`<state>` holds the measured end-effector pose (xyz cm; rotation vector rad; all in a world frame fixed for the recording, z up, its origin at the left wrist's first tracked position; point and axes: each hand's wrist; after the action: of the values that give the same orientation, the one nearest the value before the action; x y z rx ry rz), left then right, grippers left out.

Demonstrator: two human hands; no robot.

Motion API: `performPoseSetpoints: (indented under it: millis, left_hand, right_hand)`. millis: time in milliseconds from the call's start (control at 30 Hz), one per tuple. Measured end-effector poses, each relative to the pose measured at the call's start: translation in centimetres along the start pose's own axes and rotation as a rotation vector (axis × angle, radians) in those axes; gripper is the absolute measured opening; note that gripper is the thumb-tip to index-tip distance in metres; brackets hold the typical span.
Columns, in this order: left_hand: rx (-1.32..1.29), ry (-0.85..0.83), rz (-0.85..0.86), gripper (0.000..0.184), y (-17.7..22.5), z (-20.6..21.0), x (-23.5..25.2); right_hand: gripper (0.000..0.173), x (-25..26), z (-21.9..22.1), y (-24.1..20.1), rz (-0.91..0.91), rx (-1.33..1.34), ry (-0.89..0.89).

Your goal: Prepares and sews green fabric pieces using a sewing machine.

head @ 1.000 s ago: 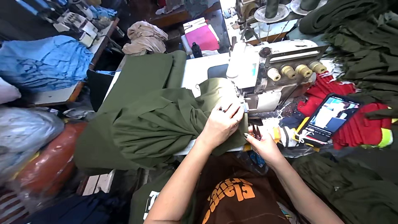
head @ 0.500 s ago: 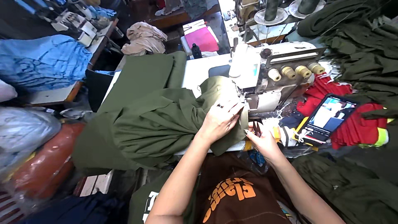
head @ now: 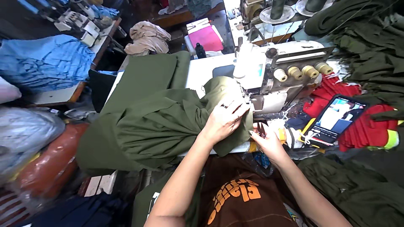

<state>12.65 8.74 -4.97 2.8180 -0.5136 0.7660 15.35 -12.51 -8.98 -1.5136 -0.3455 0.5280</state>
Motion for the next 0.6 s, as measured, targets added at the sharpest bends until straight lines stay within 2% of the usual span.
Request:
performPoseSetpoints:
  millis: [233,400,533,600]
  left_hand:
    - [-0.011,-0.043,0.003,0.037,-0.5,-0.1,0.1]
    - [-0.04,0.026,-0.114,0.033,-1.1,-0.1,0.5]
    - [-0.085,0.028,-0.106,0.034,-1.8,0.0,0.5]
    - [-0.103,-0.012,-0.167,0.034,-2.2,-0.1,0.8]
  right_hand:
    - [0.025,0.3,0.1,-0.4,-0.032,-0.042,0.018]
    - [0.023,0.5,0.4,-1.1,-0.135,-0.09,0.03]
    - [0.024,0.5,1.3,-1.1,-0.295,-0.35,0.076]
    - [0.024,0.8,2.1,-2.1,-0.349,-0.522,0.098]
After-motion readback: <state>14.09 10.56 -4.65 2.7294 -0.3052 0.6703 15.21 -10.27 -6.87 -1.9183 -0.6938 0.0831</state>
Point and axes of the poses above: each hand's wrist, its own x-axis towards the middle knuckle, its own z-axis out of the palm, y = z × x, and after that the axes turned 2 degrees about x, right-handed
